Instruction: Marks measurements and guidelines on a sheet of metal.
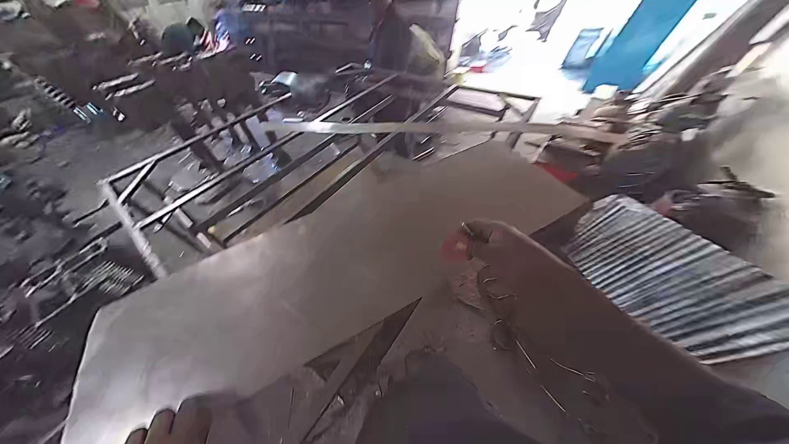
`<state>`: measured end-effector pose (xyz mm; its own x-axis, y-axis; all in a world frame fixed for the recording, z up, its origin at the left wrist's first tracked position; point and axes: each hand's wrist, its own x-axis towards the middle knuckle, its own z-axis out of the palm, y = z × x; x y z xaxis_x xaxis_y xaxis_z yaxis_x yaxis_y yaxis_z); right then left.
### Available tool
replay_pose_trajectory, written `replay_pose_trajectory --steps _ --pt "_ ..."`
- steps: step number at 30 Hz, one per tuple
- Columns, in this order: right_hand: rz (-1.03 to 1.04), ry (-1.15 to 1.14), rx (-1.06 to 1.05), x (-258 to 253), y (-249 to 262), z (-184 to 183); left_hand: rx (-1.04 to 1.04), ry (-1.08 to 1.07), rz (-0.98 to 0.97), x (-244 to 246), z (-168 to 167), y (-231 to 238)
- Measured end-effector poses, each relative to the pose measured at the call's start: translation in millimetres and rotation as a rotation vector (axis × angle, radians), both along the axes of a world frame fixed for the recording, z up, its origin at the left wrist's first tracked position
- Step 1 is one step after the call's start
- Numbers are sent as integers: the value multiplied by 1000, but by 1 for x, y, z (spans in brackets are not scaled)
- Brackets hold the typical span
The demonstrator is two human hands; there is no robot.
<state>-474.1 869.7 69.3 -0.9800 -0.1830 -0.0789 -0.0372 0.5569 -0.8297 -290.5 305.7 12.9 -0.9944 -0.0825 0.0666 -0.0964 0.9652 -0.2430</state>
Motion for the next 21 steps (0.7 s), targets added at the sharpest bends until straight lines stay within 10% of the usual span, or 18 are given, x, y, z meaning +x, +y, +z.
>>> replay_pose_trajectory --steps 12,21 --pt "519 -114 229 -140 -48 -20 -218 263 63 31 -43 -5" --pt "674 28 338 -179 -51 -38 182 -102 425 18 26 44"
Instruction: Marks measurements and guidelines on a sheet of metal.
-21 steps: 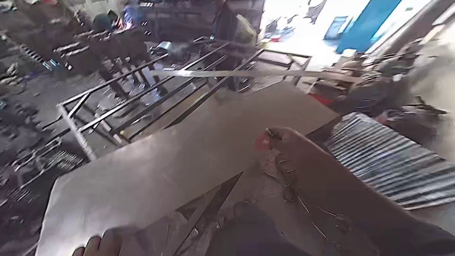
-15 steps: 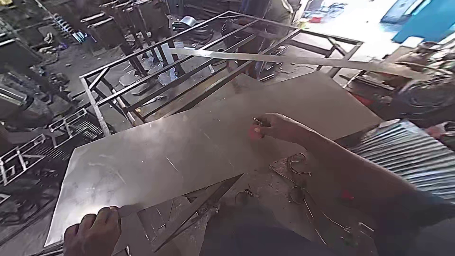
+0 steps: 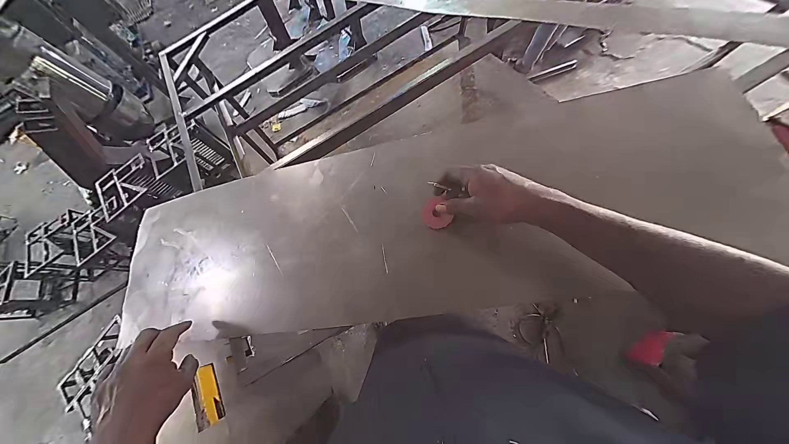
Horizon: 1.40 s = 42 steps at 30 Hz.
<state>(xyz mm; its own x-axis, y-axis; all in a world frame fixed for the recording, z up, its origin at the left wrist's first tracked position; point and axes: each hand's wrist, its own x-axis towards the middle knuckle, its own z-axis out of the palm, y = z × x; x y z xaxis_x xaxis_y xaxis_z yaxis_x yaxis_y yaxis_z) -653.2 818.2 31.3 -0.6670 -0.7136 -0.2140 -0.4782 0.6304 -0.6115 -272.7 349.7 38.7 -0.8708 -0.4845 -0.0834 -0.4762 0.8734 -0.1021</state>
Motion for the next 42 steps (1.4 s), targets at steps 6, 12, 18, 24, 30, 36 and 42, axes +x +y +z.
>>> replay_pose_trajectory --steps 6,12,18,24,30,36,42 --pt "131 160 29 0 5 0 180 261 -136 -49 -5 56" --pt "142 168 52 4 2 -8 174 225 -196 -123 -31 84" --pt "135 255 31 4 2 -18 116 199 -269 -148 -36 86" --pt "144 292 35 5 3 -21 82 180 -301 -157 -36 83" --pt "160 301 22 7 5 -21 64 173 -273 -163 -38 81" --pt "227 322 5 2 -12 -22 77 192 -245 -163 -38 88" --pt "241 315 -1 -6 -63 -19 56 268 -188 -161 -41 99"
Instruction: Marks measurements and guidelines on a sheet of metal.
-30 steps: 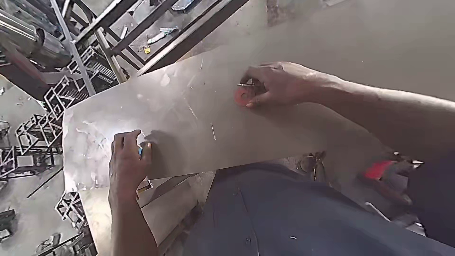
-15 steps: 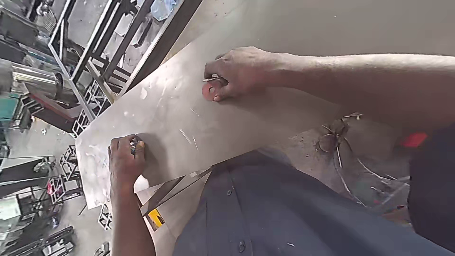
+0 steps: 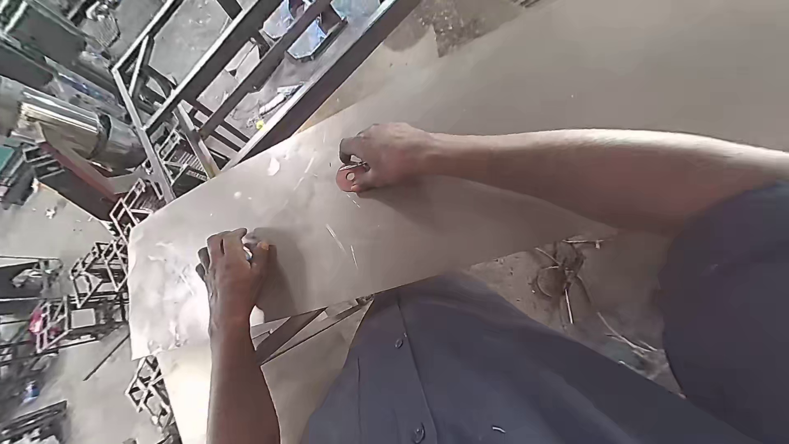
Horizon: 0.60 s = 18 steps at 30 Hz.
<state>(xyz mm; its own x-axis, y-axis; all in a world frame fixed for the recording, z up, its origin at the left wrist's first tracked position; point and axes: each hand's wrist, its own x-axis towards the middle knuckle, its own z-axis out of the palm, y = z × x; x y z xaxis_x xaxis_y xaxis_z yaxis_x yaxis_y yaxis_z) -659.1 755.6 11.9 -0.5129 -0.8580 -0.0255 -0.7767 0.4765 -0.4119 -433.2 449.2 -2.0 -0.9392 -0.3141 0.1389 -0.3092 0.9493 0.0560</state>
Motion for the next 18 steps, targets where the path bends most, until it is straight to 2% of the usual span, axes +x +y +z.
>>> replay_pose_trajectory --steps 5,11,18 --pt "-10 -3 26 1 -31 -3 50 136 -222 -1 9 32" --pt "-67 -30 61 3 -33 -2 63 26 -493 -32 1 79" --pt "-121 -55 92 7 -34 0 13 -64 -551 -56 -9 91"
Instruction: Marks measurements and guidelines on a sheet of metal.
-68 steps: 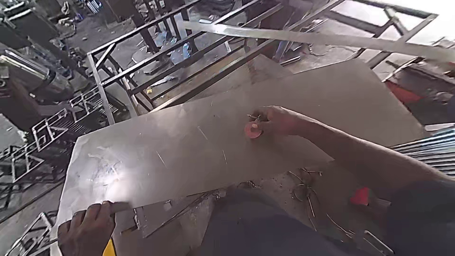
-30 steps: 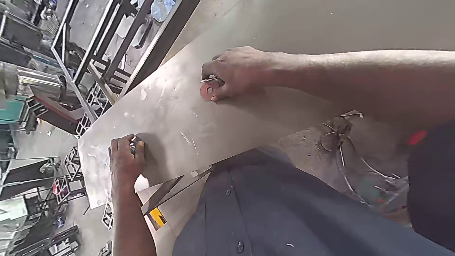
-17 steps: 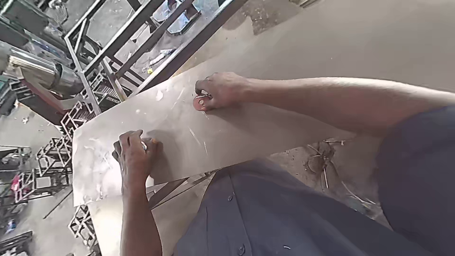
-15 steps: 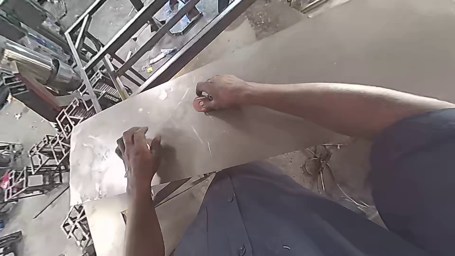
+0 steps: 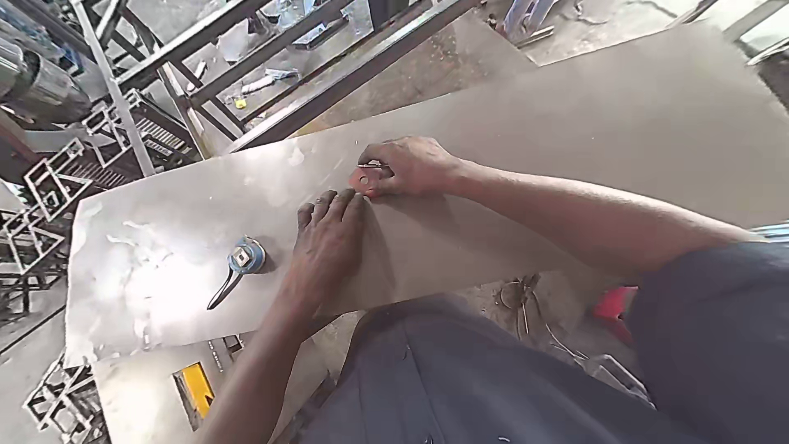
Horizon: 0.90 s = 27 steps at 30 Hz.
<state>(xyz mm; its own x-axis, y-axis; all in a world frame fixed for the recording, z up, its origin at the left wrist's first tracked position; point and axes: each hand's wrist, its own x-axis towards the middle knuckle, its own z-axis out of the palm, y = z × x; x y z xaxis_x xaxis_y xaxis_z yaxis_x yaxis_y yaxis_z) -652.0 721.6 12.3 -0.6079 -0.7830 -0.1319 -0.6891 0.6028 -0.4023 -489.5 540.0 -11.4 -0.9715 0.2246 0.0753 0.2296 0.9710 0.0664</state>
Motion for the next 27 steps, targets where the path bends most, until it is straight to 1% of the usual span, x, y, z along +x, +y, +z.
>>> replay_pose_trajectory --steps 4,9,17,27 --pt "8 -1 -11 0 0 0 -40 -33 -2 -4 2 -3" --pt "26 37 -53 -2 1 -7 -18 -12 4 -5 -1 -2" --pt "43 47 -54 0 3 -6 -11 14 -11 -11 -1 -6" --pt "53 49 -82 -4 3 -10 32 -37 -13 -23 13 -4"
